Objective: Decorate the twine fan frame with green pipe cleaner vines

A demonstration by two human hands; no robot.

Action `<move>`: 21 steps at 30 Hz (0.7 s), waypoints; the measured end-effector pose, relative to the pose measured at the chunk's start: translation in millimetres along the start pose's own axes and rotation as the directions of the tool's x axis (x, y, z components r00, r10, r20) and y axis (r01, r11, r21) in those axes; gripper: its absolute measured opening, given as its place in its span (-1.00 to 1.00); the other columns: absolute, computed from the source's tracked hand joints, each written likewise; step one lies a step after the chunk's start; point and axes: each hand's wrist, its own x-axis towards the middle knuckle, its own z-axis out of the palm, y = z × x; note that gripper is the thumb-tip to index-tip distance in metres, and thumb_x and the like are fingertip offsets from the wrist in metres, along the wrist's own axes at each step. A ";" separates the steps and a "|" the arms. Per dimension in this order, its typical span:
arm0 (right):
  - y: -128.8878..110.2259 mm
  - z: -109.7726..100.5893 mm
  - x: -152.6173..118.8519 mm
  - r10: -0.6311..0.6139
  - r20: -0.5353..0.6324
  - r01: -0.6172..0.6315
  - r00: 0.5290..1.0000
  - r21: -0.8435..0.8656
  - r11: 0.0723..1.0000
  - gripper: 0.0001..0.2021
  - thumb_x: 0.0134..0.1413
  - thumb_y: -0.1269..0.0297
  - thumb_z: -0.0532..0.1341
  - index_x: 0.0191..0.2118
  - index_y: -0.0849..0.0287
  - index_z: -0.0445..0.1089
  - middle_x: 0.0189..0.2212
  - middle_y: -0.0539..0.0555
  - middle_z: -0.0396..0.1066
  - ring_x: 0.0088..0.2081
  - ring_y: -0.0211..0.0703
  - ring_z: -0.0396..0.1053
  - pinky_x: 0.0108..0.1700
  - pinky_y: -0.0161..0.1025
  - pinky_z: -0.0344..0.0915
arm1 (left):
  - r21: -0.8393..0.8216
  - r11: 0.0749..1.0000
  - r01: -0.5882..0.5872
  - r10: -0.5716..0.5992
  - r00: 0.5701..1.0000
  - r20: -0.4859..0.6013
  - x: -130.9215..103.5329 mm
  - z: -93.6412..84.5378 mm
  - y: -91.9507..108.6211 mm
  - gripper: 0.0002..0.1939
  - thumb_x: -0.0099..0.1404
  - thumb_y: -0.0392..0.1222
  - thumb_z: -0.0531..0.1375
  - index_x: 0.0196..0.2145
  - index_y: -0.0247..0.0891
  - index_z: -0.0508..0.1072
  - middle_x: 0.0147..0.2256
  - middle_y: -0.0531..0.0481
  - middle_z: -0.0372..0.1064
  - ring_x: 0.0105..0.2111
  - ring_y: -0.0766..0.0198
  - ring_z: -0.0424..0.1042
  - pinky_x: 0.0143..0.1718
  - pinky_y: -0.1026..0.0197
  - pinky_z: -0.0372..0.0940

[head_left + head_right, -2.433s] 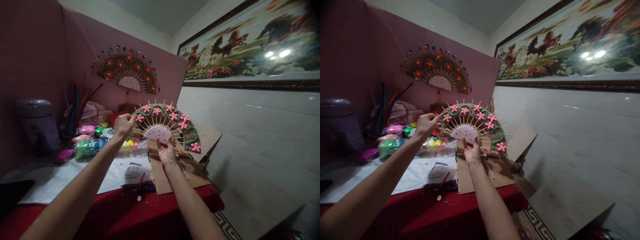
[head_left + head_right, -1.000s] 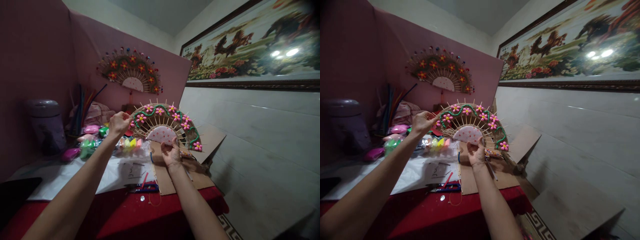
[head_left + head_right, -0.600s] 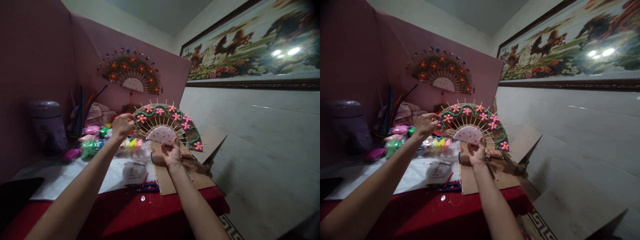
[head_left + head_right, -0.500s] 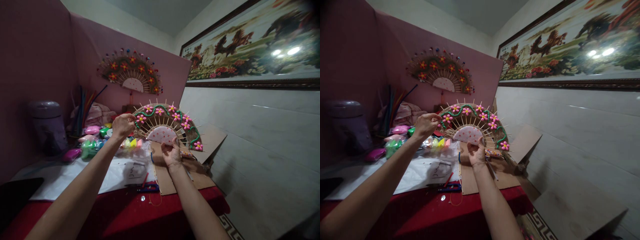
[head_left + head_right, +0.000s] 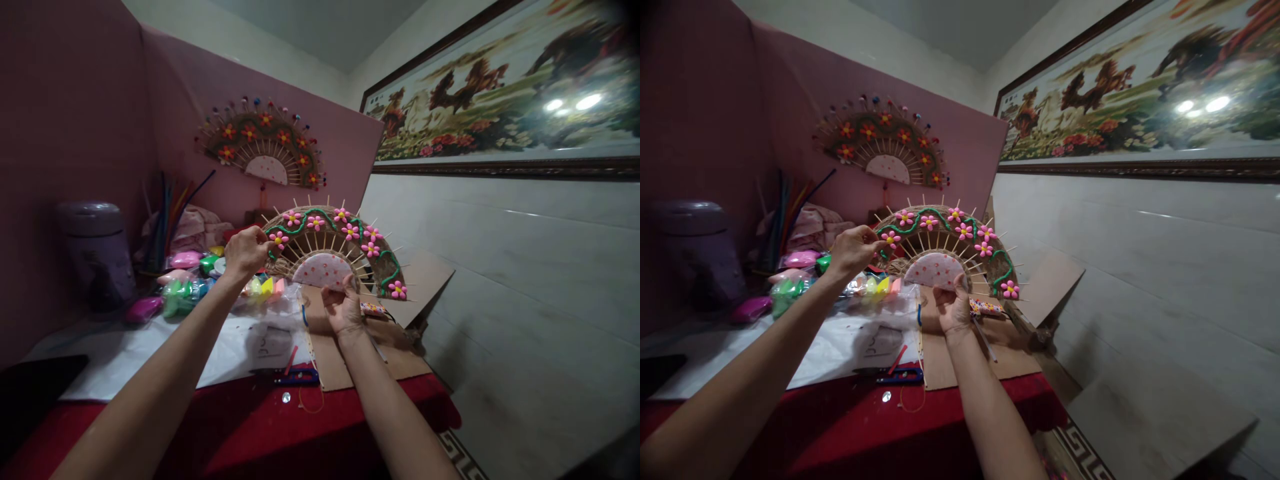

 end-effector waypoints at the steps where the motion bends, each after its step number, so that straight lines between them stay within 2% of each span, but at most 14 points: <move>1: -0.2 0.3 -0.4 -0.001 0.000 0.001 1.000 0.002 1.000 -0.72 -0.13 0.10 0.37 -0.30 0.13 0.43 -0.44 -0.07 0.51 -0.44 -0.33 0.45 -0.45 -0.40 0.45 | -0.004 1.000 -0.002 0.002 1.000 -0.005 0.6 0.0 -0.6 -0.77 0.03 0.04 0.24 -0.45 -0.17 0.50 -0.43 -0.03 0.50 -0.40 0.17 0.43 -0.43 0.23 0.14; 10: -1.6 2.2 -3.7 0.015 0.004 -0.015 1.000 -0.002 1.000 -0.73 -0.11 0.12 0.36 -0.26 0.08 0.43 -0.43 -0.08 0.52 -0.44 -0.32 0.45 -0.50 -0.43 0.42 | -0.077 0.997 0.003 -0.013 0.991 -0.131 10.1 -5.5 -10.5 -0.74 0.09 -0.02 0.19 -0.34 -0.20 0.55 -0.41 -0.07 0.51 -0.39 0.17 0.44 -0.42 0.25 0.14; 13: -1.9 3.5 -4.8 0.027 0.025 -0.026 0.999 -0.019 0.999 -0.73 -0.10 0.11 0.35 -0.27 0.12 0.43 -0.47 -0.08 0.51 -0.48 -0.33 0.44 -0.55 -0.45 0.39 | -0.037 0.999 -0.028 0.023 0.990 -0.136 9.2 -9.1 -11.3 -0.76 0.11 -0.09 0.17 -0.30 -0.16 0.57 -0.40 -0.04 0.51 -0.38 0.18 0.44 -0.43 0.25 0.13; 18: -3.6 6.0 -6.9 0.060 0.045 -0.060 0.997 -0.011 0.998 -0.73 -0.11 0.11 0.36 -0.30 0.14 0.43 -0.53 -0.07 0.50 -0.51 -0.31 0.43 -0.61 -0.46 0.35 | 0.028 0.988 -0.154 0.156 0.979 -0.134 7.4 -11.7 -11.2 -0.75 0.12 -0.20 0.12 -0.29 -0.15 0.58 -0.34 -0.03 0.52 -0.34 0.20 0.43 -0.40 0.26 0.14; 21: -5.1 7.6 -7.9 0.076 0.035 -0.077 0.996 0.015 0.997 -0.76 -0.11 0.12 0.36 -0.33 0.13 0.42 -0.53 -0.09 0.50 -0.53 -0.32 0.42 -0.64 -0.46 0.33 | 0.007 0.993 -0.118 0.117 0.977 -0.176 10.1 -14.2 -12.4 -0.75 0.09 -0.21 0.12 -0.31 -0.17 0.57 -0.34 -0.05 0.52 -0.31 0.17 0.44 -0.38 0.25 0.16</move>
